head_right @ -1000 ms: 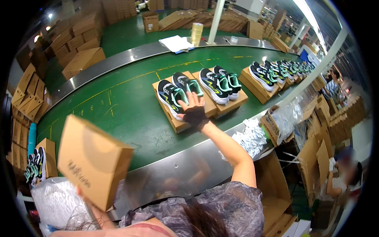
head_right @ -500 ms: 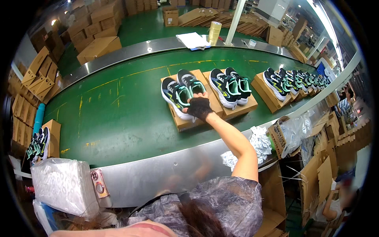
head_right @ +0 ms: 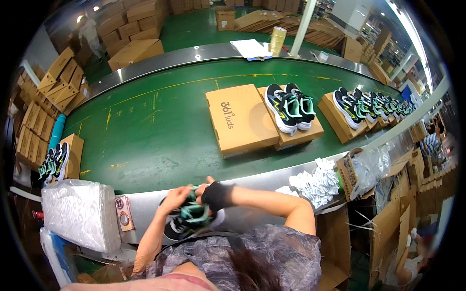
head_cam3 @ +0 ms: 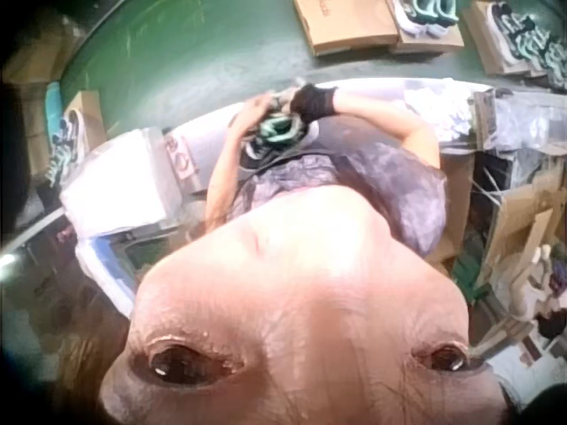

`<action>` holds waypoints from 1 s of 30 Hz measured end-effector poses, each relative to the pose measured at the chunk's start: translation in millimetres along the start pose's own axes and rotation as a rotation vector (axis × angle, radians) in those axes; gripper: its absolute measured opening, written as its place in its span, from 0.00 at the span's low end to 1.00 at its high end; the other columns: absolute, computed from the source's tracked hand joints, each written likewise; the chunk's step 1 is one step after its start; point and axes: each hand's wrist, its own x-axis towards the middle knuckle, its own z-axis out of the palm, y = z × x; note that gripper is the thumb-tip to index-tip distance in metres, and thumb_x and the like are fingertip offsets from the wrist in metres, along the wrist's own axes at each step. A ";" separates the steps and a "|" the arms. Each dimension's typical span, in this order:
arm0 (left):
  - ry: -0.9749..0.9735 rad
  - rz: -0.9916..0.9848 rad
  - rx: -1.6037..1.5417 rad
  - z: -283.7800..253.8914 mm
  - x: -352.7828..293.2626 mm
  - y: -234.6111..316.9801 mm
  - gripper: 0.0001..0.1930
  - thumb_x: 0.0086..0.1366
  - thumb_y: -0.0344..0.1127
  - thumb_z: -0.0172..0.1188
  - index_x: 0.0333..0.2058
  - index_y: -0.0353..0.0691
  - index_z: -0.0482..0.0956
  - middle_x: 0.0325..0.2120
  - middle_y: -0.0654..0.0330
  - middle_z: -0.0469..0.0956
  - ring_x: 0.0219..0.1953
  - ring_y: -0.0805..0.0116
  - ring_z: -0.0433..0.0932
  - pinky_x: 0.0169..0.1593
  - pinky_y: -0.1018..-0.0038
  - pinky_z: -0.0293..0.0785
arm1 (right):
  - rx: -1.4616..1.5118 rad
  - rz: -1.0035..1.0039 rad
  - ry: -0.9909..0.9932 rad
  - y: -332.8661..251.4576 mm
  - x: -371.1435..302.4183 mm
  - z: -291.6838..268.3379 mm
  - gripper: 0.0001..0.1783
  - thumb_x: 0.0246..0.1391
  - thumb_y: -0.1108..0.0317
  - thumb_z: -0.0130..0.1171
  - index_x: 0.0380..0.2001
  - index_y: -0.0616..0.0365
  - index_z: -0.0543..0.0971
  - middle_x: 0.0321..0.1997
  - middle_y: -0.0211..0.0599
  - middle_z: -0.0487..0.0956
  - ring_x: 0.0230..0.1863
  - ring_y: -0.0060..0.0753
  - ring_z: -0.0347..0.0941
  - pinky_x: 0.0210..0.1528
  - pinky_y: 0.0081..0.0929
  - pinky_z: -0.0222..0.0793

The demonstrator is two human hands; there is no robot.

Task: The person places bubble wrap and tissue paper into cardboard boxes, then inserts pairs of sneakers into the boxes and closes them. The person repeats this process for multiple boxes on a green conveyor belt.

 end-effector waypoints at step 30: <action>0.422 0.126 0.027 -82.8 -17.7 -74.6 0.27 0.56 0.51 0.50 0.46 0.34 0.67 0.42 0.46 0.70 0.45 0.54 0.70 0.48 0.68 0.65 | 1.590 1.148 1.375 47.5 -147.3 55.0 0.21 0.48 0.58 0.52 0.44 0.56 0.68 0.39 0.38 0.74 0.40 0.37 0.68 0.35 0.33 0.64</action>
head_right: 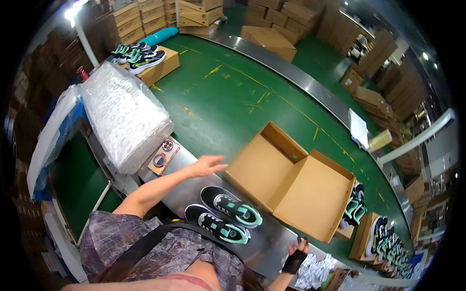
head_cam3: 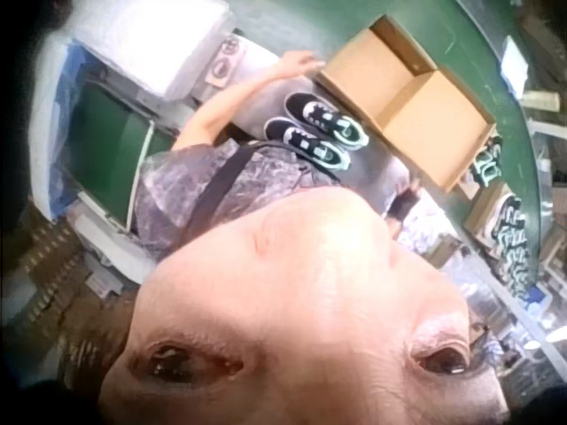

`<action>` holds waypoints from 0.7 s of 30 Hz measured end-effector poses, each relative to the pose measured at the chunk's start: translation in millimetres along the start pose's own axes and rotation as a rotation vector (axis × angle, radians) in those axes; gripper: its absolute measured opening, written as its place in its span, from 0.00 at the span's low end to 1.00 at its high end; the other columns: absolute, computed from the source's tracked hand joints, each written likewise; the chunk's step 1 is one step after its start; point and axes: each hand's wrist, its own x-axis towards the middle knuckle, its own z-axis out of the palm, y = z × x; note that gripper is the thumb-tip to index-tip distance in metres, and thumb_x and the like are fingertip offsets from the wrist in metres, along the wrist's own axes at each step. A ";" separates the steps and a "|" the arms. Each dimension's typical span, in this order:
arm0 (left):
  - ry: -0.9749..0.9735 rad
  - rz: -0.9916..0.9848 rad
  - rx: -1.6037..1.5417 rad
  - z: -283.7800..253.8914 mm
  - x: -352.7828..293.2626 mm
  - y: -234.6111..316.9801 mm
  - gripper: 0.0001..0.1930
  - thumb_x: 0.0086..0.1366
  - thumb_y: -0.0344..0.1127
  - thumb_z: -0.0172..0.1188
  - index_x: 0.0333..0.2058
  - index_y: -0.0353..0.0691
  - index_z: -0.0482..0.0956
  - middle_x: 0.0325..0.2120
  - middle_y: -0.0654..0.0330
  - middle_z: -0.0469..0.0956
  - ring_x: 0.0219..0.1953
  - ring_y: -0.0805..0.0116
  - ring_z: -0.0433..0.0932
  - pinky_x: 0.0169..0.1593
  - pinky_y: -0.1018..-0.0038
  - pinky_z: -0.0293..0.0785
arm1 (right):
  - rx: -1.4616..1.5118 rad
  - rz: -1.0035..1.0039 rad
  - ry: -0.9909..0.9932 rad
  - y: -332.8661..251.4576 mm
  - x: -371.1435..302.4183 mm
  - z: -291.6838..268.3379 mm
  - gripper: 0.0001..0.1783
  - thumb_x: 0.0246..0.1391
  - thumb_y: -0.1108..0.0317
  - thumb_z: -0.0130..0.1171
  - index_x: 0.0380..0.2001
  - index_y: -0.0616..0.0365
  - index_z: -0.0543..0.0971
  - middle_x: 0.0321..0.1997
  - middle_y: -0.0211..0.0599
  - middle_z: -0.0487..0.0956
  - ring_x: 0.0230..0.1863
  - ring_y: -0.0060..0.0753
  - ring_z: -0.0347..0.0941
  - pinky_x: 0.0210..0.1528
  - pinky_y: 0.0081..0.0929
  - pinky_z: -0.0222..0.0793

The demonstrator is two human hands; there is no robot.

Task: The person places bubble wrap and tissue paper into cardboard boxes, then inserts pairs of sneakers into the boxes and closes them. The person repeats this process for multiple boxes on a green conveyor belt.

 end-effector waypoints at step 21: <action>0.360 -0.855 0.652 -246.6 -115.0 -170.1 0.39 0.46 0.66 0.50 0.57 0.62 0.53 0.61 0.58 0.40 0.61 0.47 0.35 0.52 0.36 0.33 | -0.487 -0.844 0.288 57.3 -22.9 3.6 0.15 0.52 0.65 0.49 0.38 0.65 0.72 0.28 0.31 0.70 0.25 0.19 0.61 0.29 0.16 0.58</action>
